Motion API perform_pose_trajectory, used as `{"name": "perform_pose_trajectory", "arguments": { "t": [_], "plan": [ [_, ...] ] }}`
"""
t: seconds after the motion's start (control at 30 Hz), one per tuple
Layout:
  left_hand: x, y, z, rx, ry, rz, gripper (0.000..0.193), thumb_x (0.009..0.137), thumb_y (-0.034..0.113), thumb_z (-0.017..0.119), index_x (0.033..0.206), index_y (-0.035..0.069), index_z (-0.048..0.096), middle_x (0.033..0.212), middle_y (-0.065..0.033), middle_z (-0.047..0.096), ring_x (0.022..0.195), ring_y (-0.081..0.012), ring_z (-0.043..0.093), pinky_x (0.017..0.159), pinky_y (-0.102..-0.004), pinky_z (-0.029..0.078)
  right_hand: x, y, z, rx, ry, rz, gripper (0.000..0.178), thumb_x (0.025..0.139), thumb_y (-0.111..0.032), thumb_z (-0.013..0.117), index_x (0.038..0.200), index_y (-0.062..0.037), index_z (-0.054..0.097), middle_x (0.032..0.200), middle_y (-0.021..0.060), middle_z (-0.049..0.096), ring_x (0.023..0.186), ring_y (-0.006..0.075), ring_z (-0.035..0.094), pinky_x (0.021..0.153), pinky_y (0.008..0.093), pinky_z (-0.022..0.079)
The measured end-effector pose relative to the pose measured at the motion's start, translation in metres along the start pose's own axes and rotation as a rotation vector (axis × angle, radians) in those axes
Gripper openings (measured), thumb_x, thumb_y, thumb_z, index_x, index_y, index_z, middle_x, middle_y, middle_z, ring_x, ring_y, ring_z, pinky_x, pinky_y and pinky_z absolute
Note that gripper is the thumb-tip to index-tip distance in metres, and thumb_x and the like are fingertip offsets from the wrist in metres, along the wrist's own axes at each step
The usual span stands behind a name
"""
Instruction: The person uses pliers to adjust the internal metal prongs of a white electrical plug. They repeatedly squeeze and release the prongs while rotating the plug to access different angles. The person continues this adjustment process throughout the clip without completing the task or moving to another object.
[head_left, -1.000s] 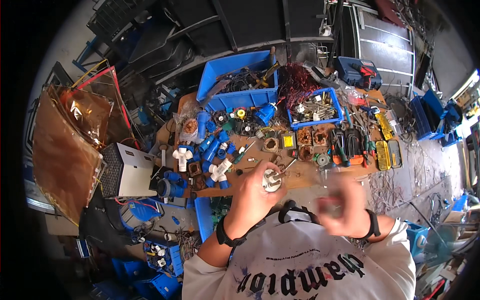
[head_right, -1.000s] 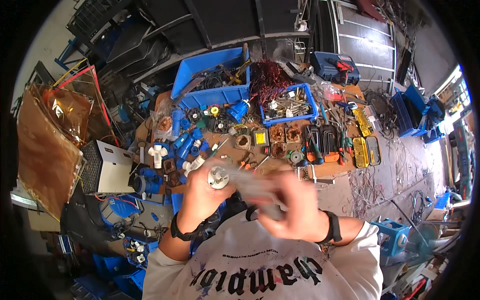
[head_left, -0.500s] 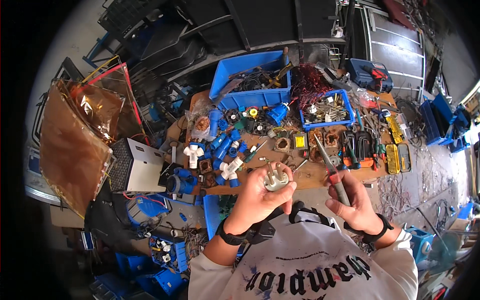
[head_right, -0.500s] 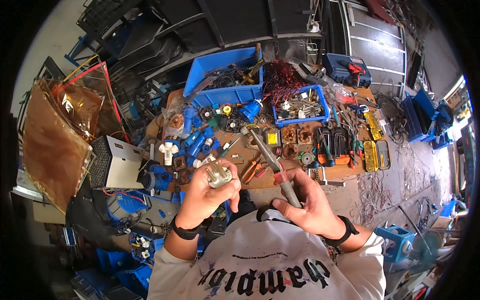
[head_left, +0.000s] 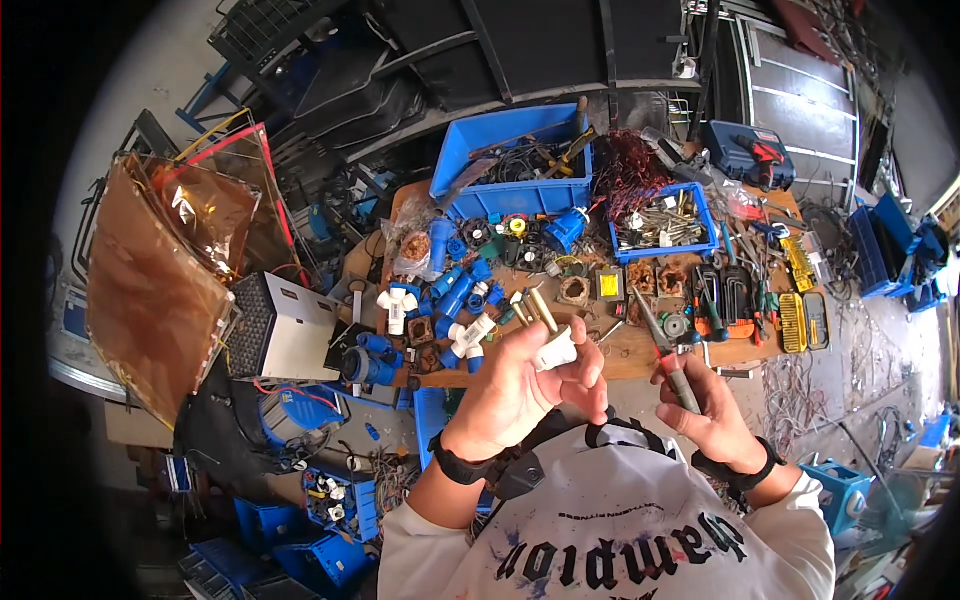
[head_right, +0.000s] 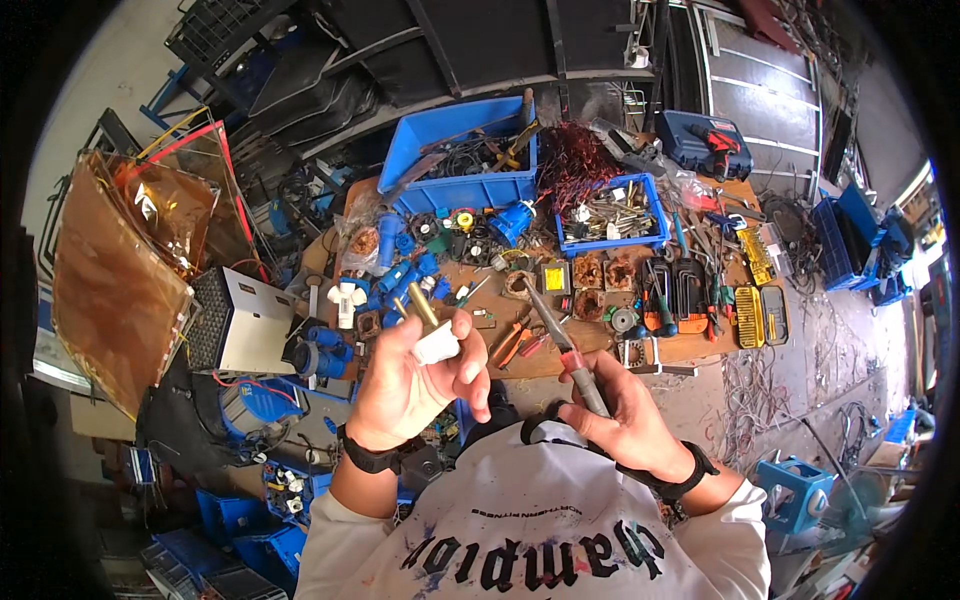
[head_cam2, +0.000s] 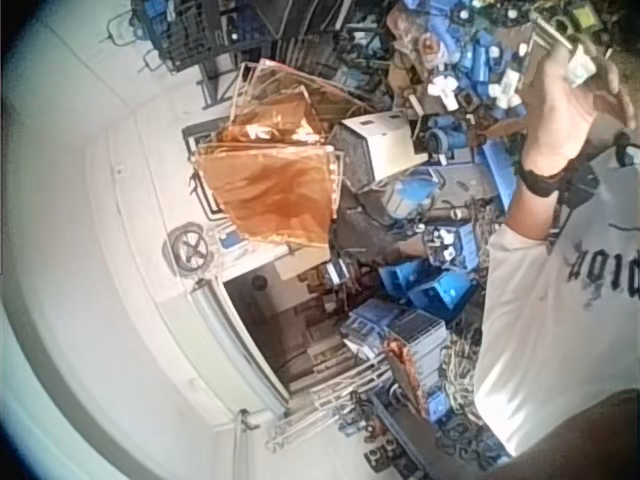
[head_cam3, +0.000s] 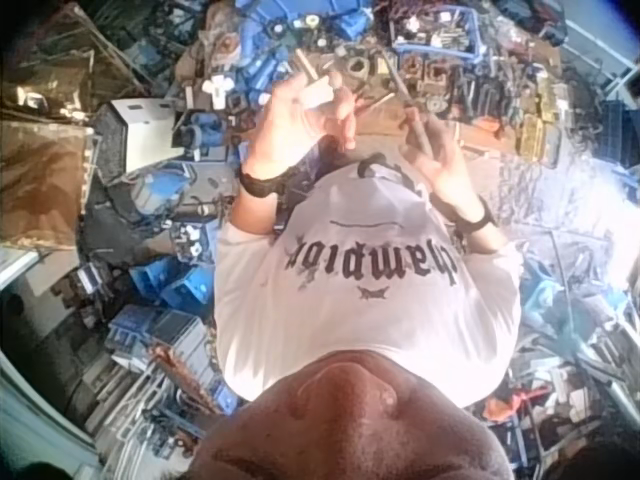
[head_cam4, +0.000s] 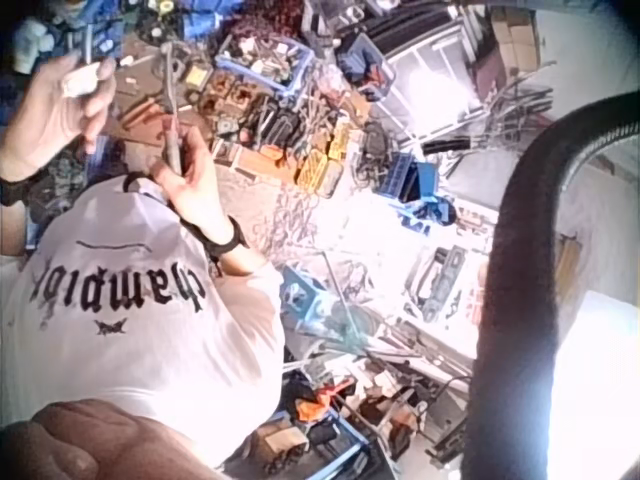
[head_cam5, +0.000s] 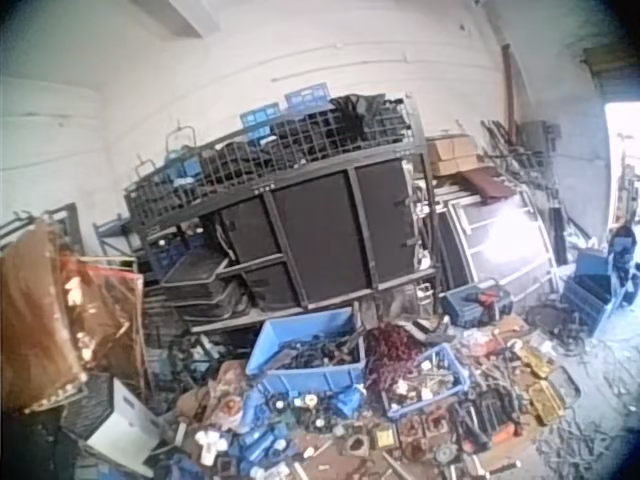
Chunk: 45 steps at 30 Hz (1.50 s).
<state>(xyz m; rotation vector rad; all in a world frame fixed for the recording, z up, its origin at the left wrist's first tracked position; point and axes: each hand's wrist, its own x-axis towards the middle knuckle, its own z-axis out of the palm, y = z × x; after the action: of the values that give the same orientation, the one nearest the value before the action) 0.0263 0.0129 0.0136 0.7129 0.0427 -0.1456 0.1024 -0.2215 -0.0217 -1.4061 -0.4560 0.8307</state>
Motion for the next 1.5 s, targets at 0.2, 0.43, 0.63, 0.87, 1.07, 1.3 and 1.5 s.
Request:
{"name": "perform_pose_trajectory", "arguments": {
  "t": [0.2,0.43,0.63,0.87,1.07,1.3,1.5],
  "plan": [
    [0.002,-0.006,-0.01,-0.265,-0.086,-0.036,0.054,0.101,0.051,0.028,0.117,0.005,0.052,0.106,-0.0189,0.063,0.102,-0.0381,0.063,0.086,-0.0495,0.053,-0.002,0.0,-0.001,-0.027,-0.001,0.024,0.035,0.081,-0.012,0.067,0.109,-0.003,0.049,0.079,-0.0027,0.044,0.071,0.0065,0.04,0.065,0.0219,0.035],
    [0.005,-0.007,-0.005,-0.422,-0.168,-0.029,0.071,0.098,0.06,0.023,0.123,-0.002,0.049,0.127,-0.0256,0.055,0.121,-0.0395,0.053,0.103,-0.0515,0.041,-0.005,0.008,0.0,0.002,0.005,0.016,0.035,0.081,-0.015,0.068,0.108,-0.003,0.05,0.078,-0.0031,0.045,0.071,0.0061,0.041,0.065,0.0217,0.036],
    [0.006,-0.009,-0.002,-0.433,-0.256,0.014,0.086,0.096,0.065,0.021,0.13,-0.01,0.043,0.134,-0.0251,0.05,0.128,-0.0364,0.047,0.107,-0.0486,0.038,-0.006,0.008,-0.002,0.0,-0.009,0.061,0.033,0.081,-0.016,0.068,0.107,-0.0027,0.051,0.079,-0.0026,0.046,0.071,0.0061,0.043,0.066,0.0213,0.036],
    [0.005,-0.009,0.002,-0.459,-0.245,0.02,0.092,0.093,0.068,0.022,0.133,-0.012,0.041,0.137,-0.0243,0.048,0.13,-0.0346,0.045,0.109,-0.048,0.036,-0.008,0.013,-0.001,0.051,-0.022,0.065,0.034,0.082,-0.018,0.068,0.107,-0.0026,0.051,0.081,-0.0021,0.047,0.073,0.0062,0.044,0.067,0.0209,0.037],
    [0.002,-0.008,0.003,-0.443,-0.116,-0.018,0.082,0.095,0.064,0.027,0.132,-0.007,0.044,0.136,-0.0233,0.05,0.127,-0.0339,0.049,0.105,-0.0458,0.042,-0.008,0.017,-0.004,0.042,-0.047,0.083,0.034,0.083,-0.021,0.069,0.107,-0.0033,0.051,0.082,-0.0024,0.047,0.073,0.006,0.044,0.067,0.0208,0.037],
    [0.0,-0.01,-0.001,-0.304,-0.083,0.033,0.081,0.095,0.064,0.029,0.132,-0.006,0.045,0.134,-0.0196,0.053,0.121,-0.0297,0.055,0.102,-0.0436,0.045,-0.011,0.019,-0.004,0.031,-0.039,0.09,0.034,0.083,-0.021,0.069,0.106,-0.004,0.051,0.082,-0.0024,0.048,0.074,0.0062,0.045,0.068,0.0208,0.037],
    [-0.002,-0.007,0.009,-0.2,0.066,-0.005,0.077,0.095,0.064,0.028,0.128,-0.002,0.05,0.132,-0.0197,0.055,0.116,-0.031,0.058,0.099,-0.0433,0.046,-0.012,0.017,-0.003,0.014,-0.041,0.085,0.032,0.082,-0.02,0.067,0.106,-0.0044,0.052,0.083,-0.0023,0.049,0.074,0.0064,0.045,0.068,0.0208,0.037]
  ]
}}
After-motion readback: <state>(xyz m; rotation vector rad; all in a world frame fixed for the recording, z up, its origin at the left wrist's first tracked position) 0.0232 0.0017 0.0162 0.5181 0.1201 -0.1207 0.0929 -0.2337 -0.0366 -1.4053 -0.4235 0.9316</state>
